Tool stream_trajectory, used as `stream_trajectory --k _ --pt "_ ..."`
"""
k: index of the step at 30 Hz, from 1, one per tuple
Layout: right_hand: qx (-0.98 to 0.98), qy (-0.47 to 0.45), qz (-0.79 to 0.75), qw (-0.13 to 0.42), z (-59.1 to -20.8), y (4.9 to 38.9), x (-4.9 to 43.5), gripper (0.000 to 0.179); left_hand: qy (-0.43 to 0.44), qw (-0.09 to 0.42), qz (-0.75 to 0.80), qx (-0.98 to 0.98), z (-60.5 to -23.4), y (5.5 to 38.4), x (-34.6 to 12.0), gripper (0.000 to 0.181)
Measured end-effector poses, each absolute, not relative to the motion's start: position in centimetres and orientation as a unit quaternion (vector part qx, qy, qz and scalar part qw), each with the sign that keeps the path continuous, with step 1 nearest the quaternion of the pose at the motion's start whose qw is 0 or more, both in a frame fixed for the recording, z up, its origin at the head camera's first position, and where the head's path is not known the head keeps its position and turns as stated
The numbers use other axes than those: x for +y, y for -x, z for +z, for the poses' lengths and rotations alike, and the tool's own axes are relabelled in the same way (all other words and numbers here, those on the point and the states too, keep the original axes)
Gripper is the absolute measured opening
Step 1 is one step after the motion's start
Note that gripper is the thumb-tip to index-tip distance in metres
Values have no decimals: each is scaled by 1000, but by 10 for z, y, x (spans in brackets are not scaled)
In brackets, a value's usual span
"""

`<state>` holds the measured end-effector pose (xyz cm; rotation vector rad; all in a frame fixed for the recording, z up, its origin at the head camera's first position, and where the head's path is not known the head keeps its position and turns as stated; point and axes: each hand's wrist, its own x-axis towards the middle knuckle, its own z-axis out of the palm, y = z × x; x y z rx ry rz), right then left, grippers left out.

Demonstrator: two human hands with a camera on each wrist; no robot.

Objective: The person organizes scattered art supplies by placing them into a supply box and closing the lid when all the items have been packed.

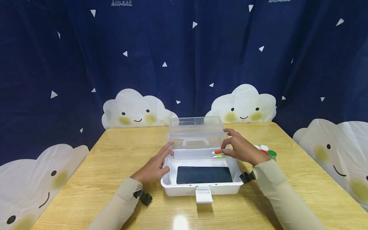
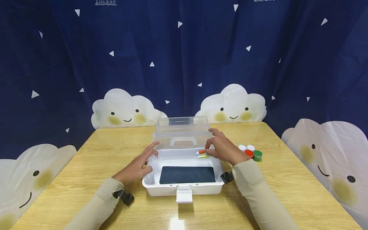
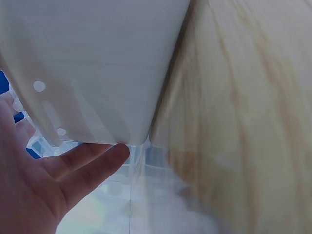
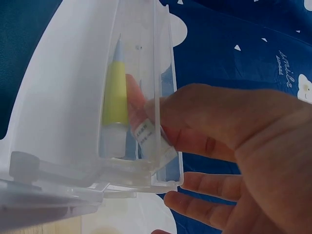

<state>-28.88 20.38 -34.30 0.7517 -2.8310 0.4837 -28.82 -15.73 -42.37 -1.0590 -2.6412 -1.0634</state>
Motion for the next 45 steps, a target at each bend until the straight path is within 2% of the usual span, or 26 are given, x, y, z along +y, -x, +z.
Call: stream_trajectory --k 45 --pt "-945 -266 164 95 -345 286 204 6 348 51 -349 -869 -424 288 -158 44"
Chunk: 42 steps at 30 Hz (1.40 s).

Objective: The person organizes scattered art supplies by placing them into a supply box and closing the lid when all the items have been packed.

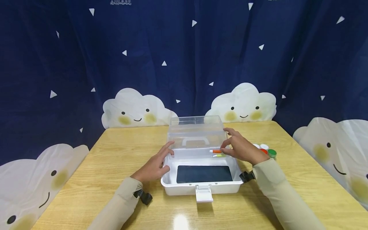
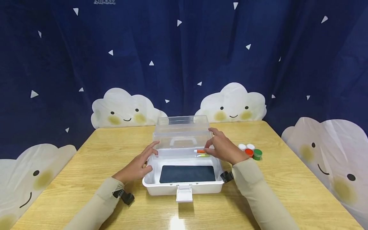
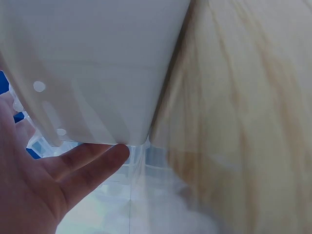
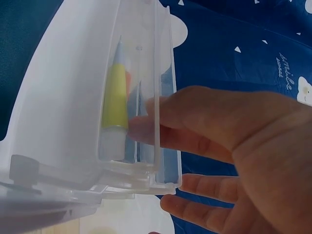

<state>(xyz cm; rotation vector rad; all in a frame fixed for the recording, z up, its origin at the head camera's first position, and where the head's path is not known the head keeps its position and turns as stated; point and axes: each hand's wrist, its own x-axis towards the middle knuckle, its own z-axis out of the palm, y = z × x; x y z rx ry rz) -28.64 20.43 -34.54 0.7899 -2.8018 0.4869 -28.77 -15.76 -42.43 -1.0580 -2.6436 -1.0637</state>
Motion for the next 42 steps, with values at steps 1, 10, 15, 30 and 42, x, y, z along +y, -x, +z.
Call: stream_trajectory --k 1,10,15,30,42 --pt "-946 -264 164 94 -345 287 204 6 347 51 -350 -869 -424 288 -158 44" --pt "-950 -253 162 84 -345 286 204 6 345 52 -349 -870 -424 287 -157 43" --pt "-952 -252 157 78 -343 288 206 6 347 52 -349 -869 -425 288 -158 44" --pt "-950 -241 173 96 -333 288 226 13 346 46 -354 -868 -423 287 -158 43" --pt "-958 -205 188 67 -332 291 244 21 356 55 -343 -867 -424 288 -159 42"
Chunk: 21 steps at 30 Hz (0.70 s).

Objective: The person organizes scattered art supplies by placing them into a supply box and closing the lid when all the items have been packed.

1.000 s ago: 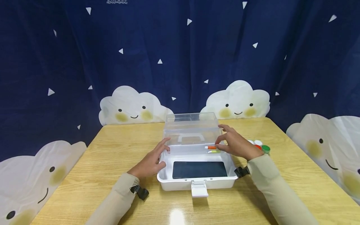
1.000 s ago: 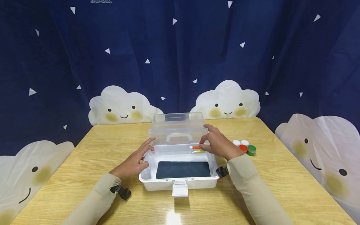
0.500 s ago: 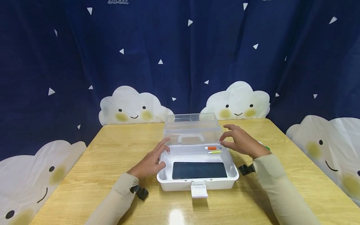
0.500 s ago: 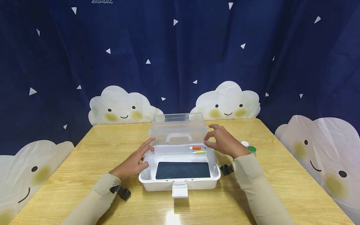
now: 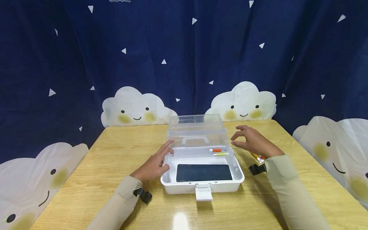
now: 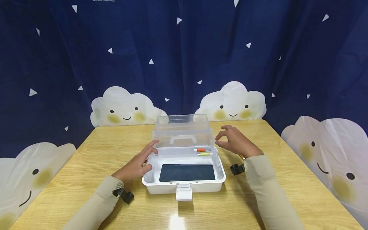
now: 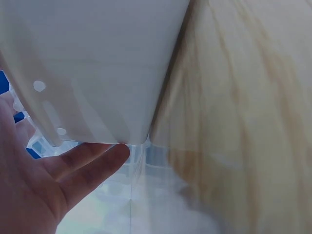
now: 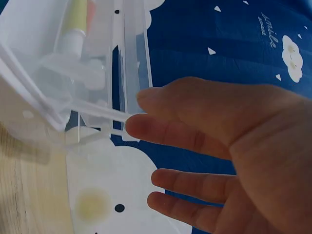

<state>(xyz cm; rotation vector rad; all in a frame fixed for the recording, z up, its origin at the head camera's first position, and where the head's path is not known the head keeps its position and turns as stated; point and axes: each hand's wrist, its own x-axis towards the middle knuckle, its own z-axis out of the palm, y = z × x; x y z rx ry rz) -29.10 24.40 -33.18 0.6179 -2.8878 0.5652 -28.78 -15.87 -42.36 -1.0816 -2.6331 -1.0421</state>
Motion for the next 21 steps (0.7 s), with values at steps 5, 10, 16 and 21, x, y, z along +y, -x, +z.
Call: stream_trajectory --k 5,10,16,21 --pt "-964 -181 189 48 -329 294 251 23 352 53 -348 -867 -423 289 -158 42" --pt "-968 -161 191 35 -329 296 256 26 348 51 -346 -870 -422 289 -158 42" --pt "-970 -153 189 21 -333 294 261 25 344 46 -352 -869 -425 289 -158 44" --pt "-974 -139 178 10 -336 296 265 27 343 51 -348 -871 -425 288 -158 44"
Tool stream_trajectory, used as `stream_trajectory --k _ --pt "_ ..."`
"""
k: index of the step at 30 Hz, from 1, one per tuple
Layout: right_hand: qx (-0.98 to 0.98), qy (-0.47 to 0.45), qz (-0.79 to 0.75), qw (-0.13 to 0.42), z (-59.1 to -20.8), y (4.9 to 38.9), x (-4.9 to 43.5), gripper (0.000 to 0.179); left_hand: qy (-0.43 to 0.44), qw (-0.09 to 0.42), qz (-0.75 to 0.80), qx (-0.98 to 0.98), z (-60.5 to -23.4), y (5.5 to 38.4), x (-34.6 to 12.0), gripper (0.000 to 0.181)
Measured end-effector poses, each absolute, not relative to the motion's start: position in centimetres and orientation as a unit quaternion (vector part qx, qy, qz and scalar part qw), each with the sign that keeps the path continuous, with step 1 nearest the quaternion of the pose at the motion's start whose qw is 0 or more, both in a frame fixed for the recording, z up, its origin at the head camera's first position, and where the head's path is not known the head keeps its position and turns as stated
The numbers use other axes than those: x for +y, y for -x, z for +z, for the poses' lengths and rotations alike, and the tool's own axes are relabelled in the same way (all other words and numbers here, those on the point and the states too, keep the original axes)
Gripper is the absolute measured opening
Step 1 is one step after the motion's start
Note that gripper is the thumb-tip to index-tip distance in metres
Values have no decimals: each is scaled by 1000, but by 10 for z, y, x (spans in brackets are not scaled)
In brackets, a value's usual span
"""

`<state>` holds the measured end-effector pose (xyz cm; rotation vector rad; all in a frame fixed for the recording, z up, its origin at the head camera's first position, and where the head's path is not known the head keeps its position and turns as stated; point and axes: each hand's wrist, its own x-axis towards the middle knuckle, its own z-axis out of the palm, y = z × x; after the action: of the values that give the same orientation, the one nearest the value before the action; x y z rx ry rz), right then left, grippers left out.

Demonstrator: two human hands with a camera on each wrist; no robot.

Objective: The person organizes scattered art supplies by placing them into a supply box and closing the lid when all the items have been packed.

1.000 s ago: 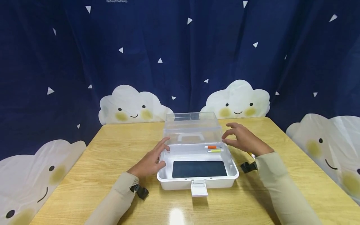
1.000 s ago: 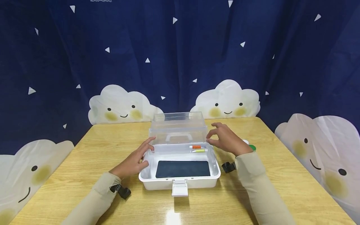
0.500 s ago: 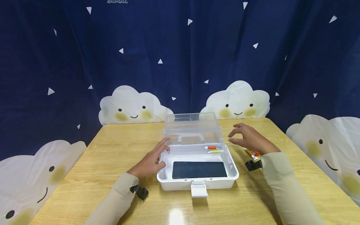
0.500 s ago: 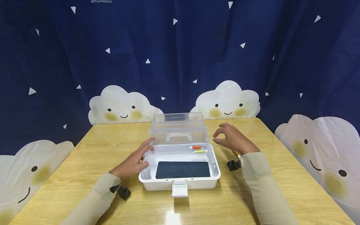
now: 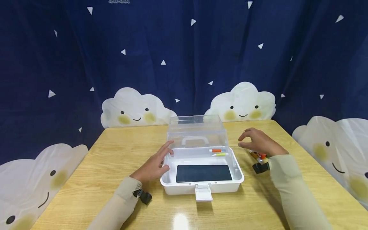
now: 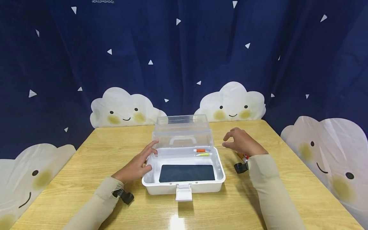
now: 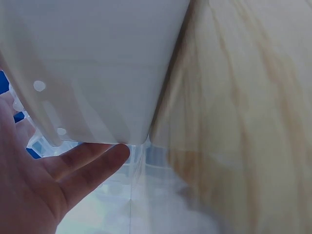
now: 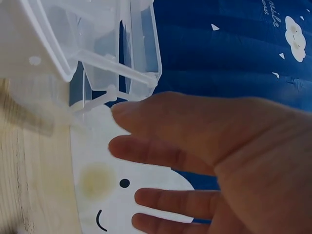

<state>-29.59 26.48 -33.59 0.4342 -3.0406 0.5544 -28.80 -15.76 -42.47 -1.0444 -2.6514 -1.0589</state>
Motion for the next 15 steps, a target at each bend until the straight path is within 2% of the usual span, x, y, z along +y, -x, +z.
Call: stream_trajectory --k 5,15 --pt "-975 -141 171 -1 -338 298 272 29 342 49 -351 -870 -424 287 -157 44" --pt "-979 -89 167 -75 -335 300 284 43 347 51 -359 -865 -424 288 -157 43"
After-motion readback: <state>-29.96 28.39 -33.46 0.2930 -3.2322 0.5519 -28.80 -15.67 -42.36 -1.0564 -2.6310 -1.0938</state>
